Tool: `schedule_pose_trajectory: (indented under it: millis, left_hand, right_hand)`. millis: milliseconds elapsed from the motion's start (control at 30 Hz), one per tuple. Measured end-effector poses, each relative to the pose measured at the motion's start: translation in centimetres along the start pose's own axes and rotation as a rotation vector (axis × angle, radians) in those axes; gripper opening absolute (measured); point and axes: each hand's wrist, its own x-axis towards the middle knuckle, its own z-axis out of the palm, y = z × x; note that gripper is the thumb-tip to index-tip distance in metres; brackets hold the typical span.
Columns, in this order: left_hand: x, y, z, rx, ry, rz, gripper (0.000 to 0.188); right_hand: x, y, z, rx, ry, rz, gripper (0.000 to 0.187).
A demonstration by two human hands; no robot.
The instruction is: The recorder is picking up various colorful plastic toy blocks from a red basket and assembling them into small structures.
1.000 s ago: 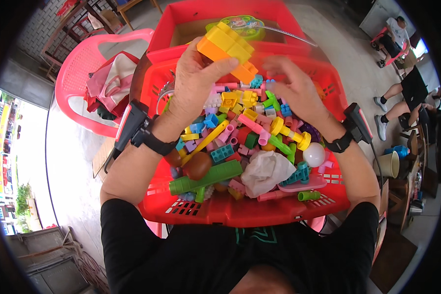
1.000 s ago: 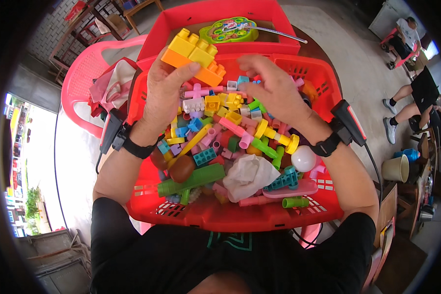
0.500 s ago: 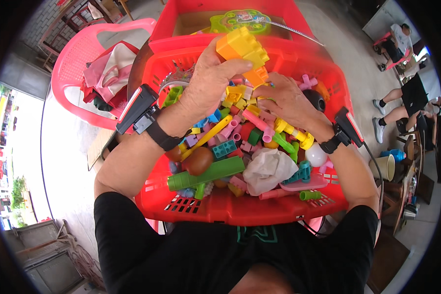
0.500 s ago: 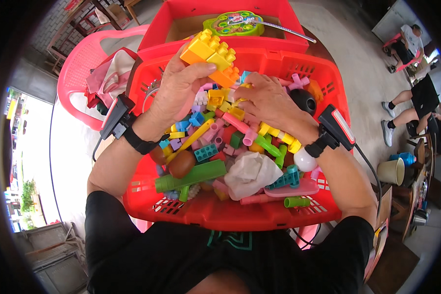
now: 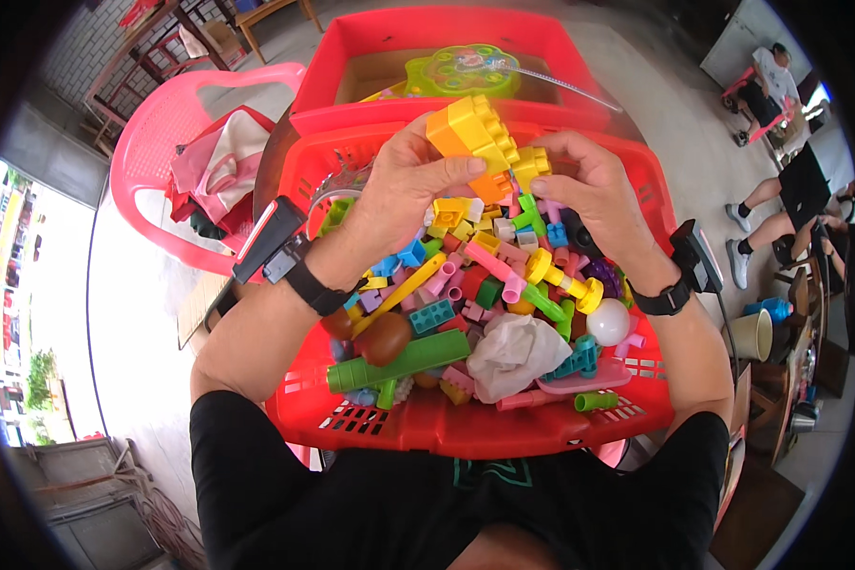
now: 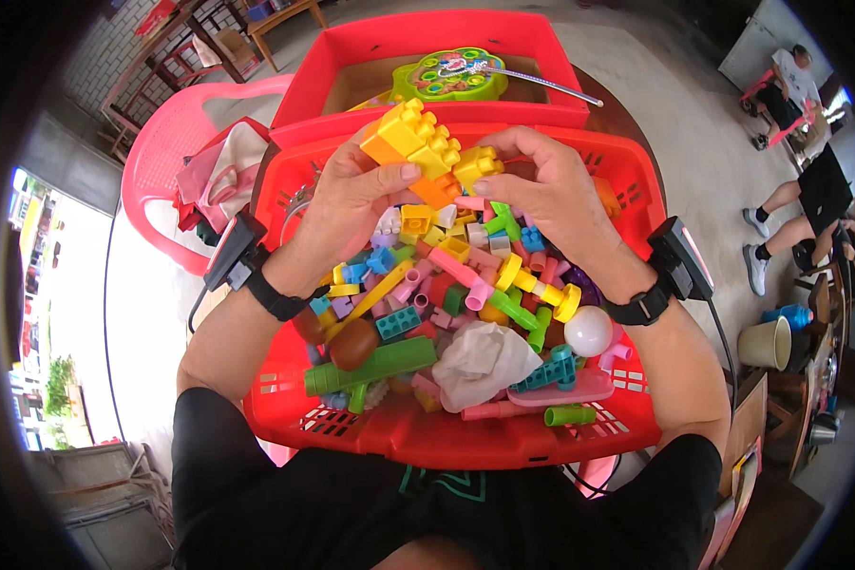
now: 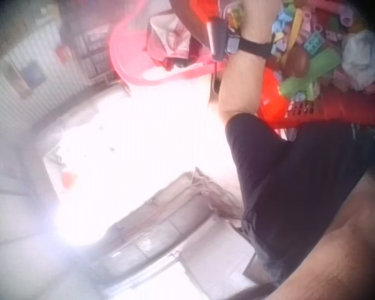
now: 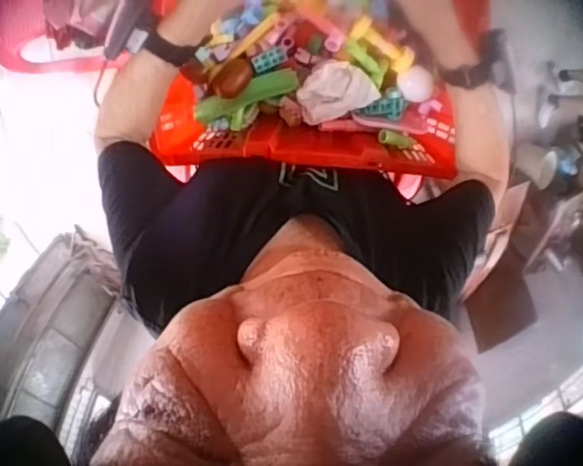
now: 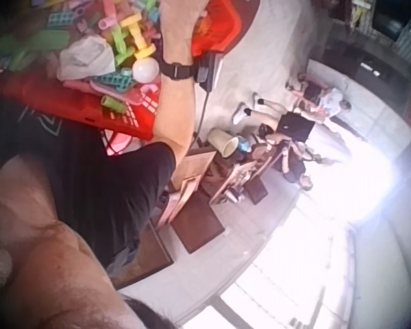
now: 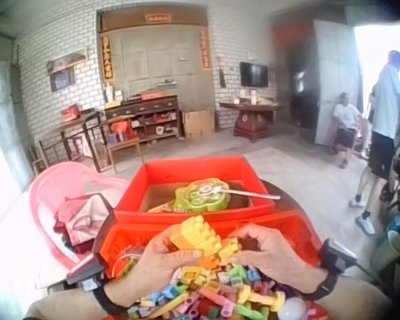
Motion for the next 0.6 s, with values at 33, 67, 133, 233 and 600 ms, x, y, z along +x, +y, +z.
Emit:
schedule_pose_trajectory:
  millis: [33, 67, 133, 233, 600]
  left_hand:
    - [-0.2, -0.1, 0.2, 0.004, 0.008, 0.022, 0.042]
    - [-0.3, -0.2, 0.3, 0.006, 0.016, 0.044, 0.043]
    - [-0.3, -0.3, 0.5, 0.004, -0.001, 0.040, 0.043]
    - [0.0, -0.5, 0.4, -0.020, -0.025, 0.033, 0.043]
    - [-1.2, -2.0, 2.8, 0.165, 0.015, 0.217, 0.042]
  right_hand:
    - [0.0, 0.0, 0.1, -0.011, -0.013, -0.022, 0.027]
    - [-0.1, 0.0, 0.1, -0.023, -0.026, -0.043, 0.027]
    - [-0.1, 0.5, 0.2, -0.104, -0.007, -0.068, 0.028]
    - [-0.2, 0.6, 0.2, -0.218, 0.008, -0.098, 0.029]
    - [-0.7, 0.2, 1.8, -0.093, -0.022, -0.024, 0.028]
